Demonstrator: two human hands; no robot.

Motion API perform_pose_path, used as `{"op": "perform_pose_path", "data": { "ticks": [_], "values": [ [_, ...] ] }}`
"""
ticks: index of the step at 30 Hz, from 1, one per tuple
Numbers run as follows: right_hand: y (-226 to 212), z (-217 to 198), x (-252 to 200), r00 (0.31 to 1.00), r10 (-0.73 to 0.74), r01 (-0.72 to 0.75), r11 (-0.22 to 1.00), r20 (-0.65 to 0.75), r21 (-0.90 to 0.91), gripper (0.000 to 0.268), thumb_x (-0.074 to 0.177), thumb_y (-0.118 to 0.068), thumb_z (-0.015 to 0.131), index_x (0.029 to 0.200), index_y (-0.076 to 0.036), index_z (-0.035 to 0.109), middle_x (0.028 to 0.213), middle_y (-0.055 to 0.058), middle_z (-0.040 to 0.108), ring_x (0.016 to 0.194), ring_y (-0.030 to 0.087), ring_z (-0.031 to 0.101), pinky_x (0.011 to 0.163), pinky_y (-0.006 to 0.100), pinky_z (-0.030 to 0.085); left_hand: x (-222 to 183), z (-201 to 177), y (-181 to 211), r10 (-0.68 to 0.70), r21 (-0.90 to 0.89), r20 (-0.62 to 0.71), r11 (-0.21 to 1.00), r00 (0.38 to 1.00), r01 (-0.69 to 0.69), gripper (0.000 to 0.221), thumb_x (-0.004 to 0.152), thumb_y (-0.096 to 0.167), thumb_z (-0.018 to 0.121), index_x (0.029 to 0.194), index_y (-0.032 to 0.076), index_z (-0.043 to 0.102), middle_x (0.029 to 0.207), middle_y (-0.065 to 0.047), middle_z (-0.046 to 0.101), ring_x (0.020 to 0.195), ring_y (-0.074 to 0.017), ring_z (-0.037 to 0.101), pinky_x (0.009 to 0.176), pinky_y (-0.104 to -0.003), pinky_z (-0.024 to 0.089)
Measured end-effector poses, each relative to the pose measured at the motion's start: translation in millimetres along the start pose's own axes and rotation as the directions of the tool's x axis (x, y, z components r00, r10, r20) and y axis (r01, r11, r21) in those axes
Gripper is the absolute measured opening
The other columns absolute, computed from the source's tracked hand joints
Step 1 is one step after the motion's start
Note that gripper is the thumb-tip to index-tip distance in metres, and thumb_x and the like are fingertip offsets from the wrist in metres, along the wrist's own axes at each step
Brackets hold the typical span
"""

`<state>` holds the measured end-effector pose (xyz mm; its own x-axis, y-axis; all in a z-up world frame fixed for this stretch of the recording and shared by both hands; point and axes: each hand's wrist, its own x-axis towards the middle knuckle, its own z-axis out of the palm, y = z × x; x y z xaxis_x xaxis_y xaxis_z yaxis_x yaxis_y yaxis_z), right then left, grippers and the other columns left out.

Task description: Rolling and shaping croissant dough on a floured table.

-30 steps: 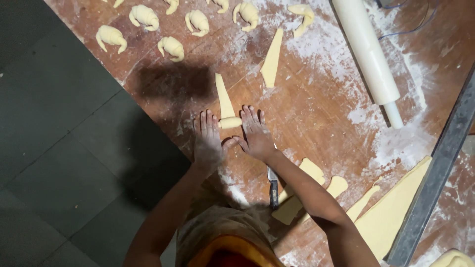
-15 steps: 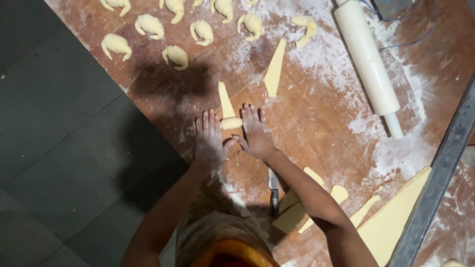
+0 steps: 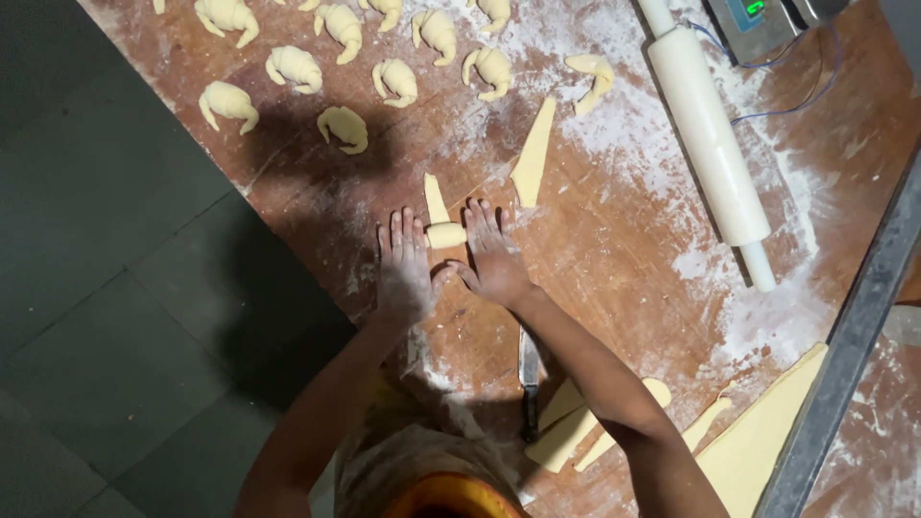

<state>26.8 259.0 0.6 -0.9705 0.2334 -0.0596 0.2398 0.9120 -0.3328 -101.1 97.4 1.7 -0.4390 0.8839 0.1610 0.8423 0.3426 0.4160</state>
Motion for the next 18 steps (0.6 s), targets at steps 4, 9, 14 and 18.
{"op": "perform_pose_path", "data": {
  "ticks": [4, 9, 14, 18],
  "values": [
    [-1.6, -5.6, -16.9, 0.998, -0.044, 0.044, 0.999, -0.038, -0.001, 0.095, 0.101, -0.058, 0.045, 0.154, 0.017, 0.021, 0.165, 0.034, 0.023, 0.155, 0.051, 0.02, 0.126, 0.062, 0.01, -16.3, -4.4, 8.3, -0.03, -0.02, -0.046, 0.999, 0.998, 0.029, 0.099, 0.092, 0.062, 0.057, 0.142, -0.021, 0.038, 0.157, -0.038, 0.03, 0.149, -0.053, 0.026, 0.123, -0.066, 0.019],
    [2.5, 12.4, -14.1, 0.996, -0.064, 0.066, 0.997, -0.055, 0.047, 0.097, 0.099, -0.061, 0.047, 0.155, 0.014, 0.024, 0.164, 0.034, 0.024, 0.153, 0.05, 0.021, 0.125, 0.062, 0.011, -10.2, -2.8, 7.6, -0.001, -0.099, -0.01, 0.995, 1.0, 0.0, 0.095, 0.092, 0.053, 0.06, 0.145, -0.022, 0.037, 0.157, -0.039, 0.032, 0.148, -0.055, 0.029, 0.12, -0.066, 0.021],
    [16.1, 6.6, -3.2, 0.987, -0.064, 0.091, 0.978, -0.146, 0.187, 0.08, 0.101, -0.043, 0.061, 0.156, 0.006, 0.03, 0.161, 0.028, 0.036, 0.152, 0.045, 0.033, 0.127, 0.059, 0.018, 9.6, 10.7, -12.4, -0.02, -0.165, -0.114, 0.986, 0.993, 0.001, 0.088, 0.095, 0.044, 0.067, 0.147, -0.02, 0.038, 0.153, -0.036, 0.039, 0.146, -0.0508, 0.036, 0.124, -0.062, 0.024],
    [8.3, -3.7, -18.6, 0.99, 0.031, 0.026, 0.918, -0.138, 0.396, 0.068, 0.097, -0.023, 0.073, 0.154, -0.005, 0.041, 0.152, 0.018, 0.054, 0.144, 0.035, 0.051, 0.127, 0.052, 0.033, 16.1, 12.3, -14.3, -0.006, -0.395, -0.179, 0.916, 0.984, -0.066, 0.08, 0.096, 0.029, 0.075, 0.15, -0.018, 0.039, 0.142, -0.031, 0.053, 0.132, -0.0391, 0.054, 0.117, -0.047, 0.043]
  ]
}}
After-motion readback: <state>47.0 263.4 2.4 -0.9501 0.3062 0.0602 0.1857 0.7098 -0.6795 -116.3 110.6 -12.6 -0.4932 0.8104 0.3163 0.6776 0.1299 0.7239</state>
